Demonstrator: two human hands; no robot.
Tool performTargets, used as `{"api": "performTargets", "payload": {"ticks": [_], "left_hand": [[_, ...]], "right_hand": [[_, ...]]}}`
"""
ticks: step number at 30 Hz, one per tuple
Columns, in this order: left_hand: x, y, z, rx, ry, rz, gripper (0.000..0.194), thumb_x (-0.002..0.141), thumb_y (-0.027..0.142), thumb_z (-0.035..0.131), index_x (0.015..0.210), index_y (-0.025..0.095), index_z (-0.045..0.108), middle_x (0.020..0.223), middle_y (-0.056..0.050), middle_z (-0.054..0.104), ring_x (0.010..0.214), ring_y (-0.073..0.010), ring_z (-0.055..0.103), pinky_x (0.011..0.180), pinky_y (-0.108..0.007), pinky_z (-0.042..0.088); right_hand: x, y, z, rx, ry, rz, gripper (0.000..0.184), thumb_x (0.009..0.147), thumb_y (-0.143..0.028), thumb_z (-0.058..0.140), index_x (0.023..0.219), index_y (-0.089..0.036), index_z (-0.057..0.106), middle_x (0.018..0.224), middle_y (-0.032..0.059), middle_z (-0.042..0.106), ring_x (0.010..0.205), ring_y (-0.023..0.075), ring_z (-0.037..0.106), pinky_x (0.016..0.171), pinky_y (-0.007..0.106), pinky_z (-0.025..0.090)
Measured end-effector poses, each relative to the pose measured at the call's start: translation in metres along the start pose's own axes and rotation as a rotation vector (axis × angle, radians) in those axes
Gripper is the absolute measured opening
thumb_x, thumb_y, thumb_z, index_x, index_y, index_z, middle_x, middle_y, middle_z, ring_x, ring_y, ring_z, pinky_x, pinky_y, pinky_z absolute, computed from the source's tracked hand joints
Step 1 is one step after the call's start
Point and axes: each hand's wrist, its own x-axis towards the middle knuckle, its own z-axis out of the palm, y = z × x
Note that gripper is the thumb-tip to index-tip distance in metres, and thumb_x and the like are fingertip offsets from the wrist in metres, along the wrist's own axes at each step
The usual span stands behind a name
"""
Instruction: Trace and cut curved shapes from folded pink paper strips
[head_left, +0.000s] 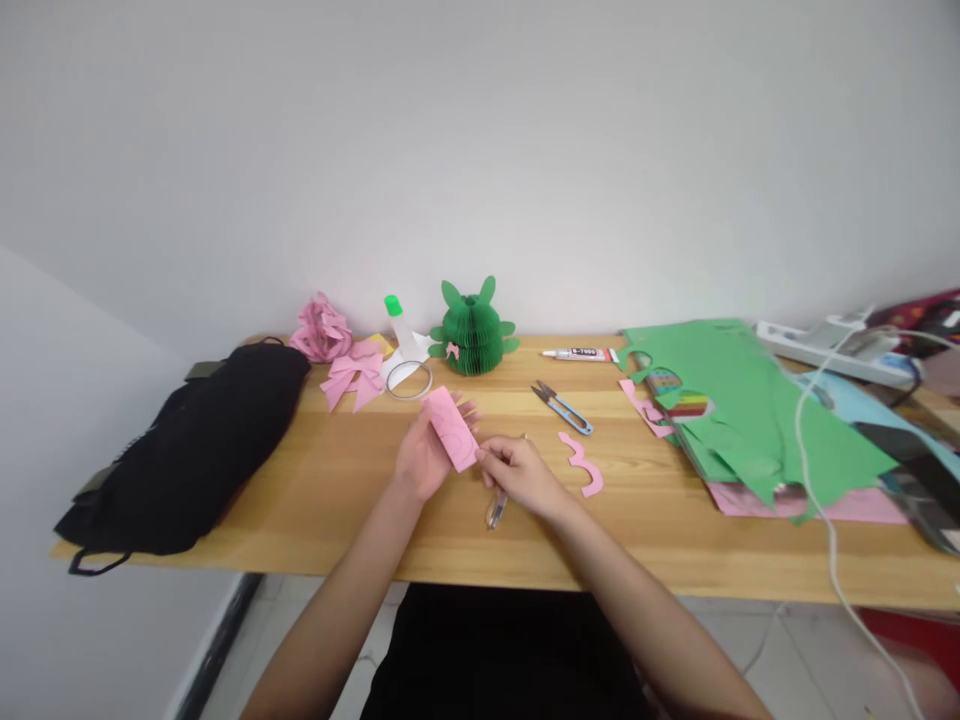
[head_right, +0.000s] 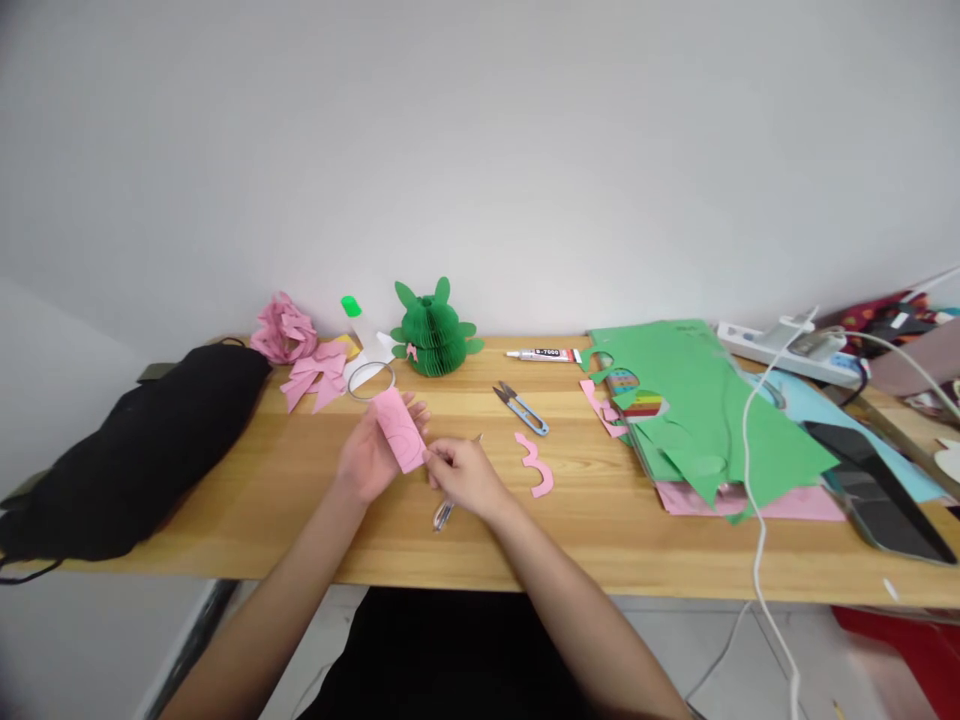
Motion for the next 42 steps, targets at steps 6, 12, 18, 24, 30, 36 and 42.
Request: {"api": "performTargets", "payload": {"ticks": [6,12,18,24,30,36,42], "left_hand": [[0.003,-0.004,-0.005,0.044,0.026,0.003,0.018,0.09,0.014,0.048,0.09,0.012,0.066,0.086,-0.009,0.074,0.092,-0.022,0.07,0.087,-0.035,0.052],[0.001,-0.006,-0.009,0.064,0.047,-0.015,0.011,0.081,0.013,0.058,0.089,0.013,0.066,0.088,-0.008,0.074,0.089,-0.0222,0.07,0.086,-0.034,0.052],[-0.002,-0.004,-0.011,0.083,0.024,-0.004,0.02,0.074,0.013,0.056,0.092,0.017,0.064,0.072,0.0,0.067,0.07,-0.0144,0.066,0.071,-0.028,0.052],[0.004,-0.001,-0.016,0.269,0.061,0.083,0.022,0.064,0.02,0.056,0.086,0.019,0.06,0.081,-0.002,0.066,0.081,-0.0193,0.066,0.082,-0.036,0.05],[0.01,0.021,-0.043,0.731,0.201,0.341,0.018,0.059,0.019,0.059,0.077,0.02,0.058,0.08,0.0,0.064,0.084,-0.0174,0.061,0.084,-0.032,0.045],[0.001,0.031,-0.055,1.256,0.133,0.387,0.024,0.059,0.008,0.056,0.075,0.021,0.067,0.08,-0.002,0.066,0.087,-0.0224,0.058,0.092,-0.041,0.042],[0.001,0.029,-0.059,1.508,0.121,0.468,0.022,0.065,0.005,0.054,0.072,0.022,0.067,0.087,-0.004,0.065,0.097,-0.0262,0.056,0.097,-0.048,0.04]], "right_hand": [[0.001,0.007,0.001,0.065,0.063,0.06,0.032,0.088,-0.034,0.042,0.06,-0.02,0.049,0.05,-0.0036,0.051,0.039,0.0075,0.042,0.042,0.02,0.032],[-0.003,0.004,0.002,-0.078,0.128,0.004,0.03,0.087,-0.027,0.047,0.058,-0.02,0.048,0.05,-0.0036,0.049,0.046,0.0088,0.042,0.049,0.021,0.033],[-0.005,0.001,0.005,-0.427,0.144,-0.164,0.029,0.092,-0.021,0.043,0.066,-0.018,0.056,0.061,0.0005,0.062,0.052,0.0106,0.052,0.056,0.022,0.036],[-0.005,-0.007,0.003,-0.766,0.037,-0.085,0.025,0.096,-0.019,0.041,0.092,-0.015,0.065,0.089,0.0089,0.074,0.078,0.017,0.068,0.069,0.024,0.044],[-0.006,-0.038,-0.016,-1.152,-0.175,0.025,0.022,0.091,-0.009,0.045,0.097,-0.014,0.065,0.09,0.012,0.073,0.082,0.0227,0.07,0.063,0.027,0.046],[-0.003,-0.039,-0.009,-1.183,-0.22,0.015,0.024,0.092,-0.008,0.042,0.095,-0.012,0.066,0.089,0.0137,0.072,0.084,0.024,0.07,0.062,0.028,0.048],[0.0,-0.031,-0.002,-1.141,-0.2,0.013,0.026,0.094,-0.01,0.039,0.097,-0.013,0.065,0.09,0.0135,0.072,0.085,0.0253,0.07,0.065,0.03,0.048]]}}
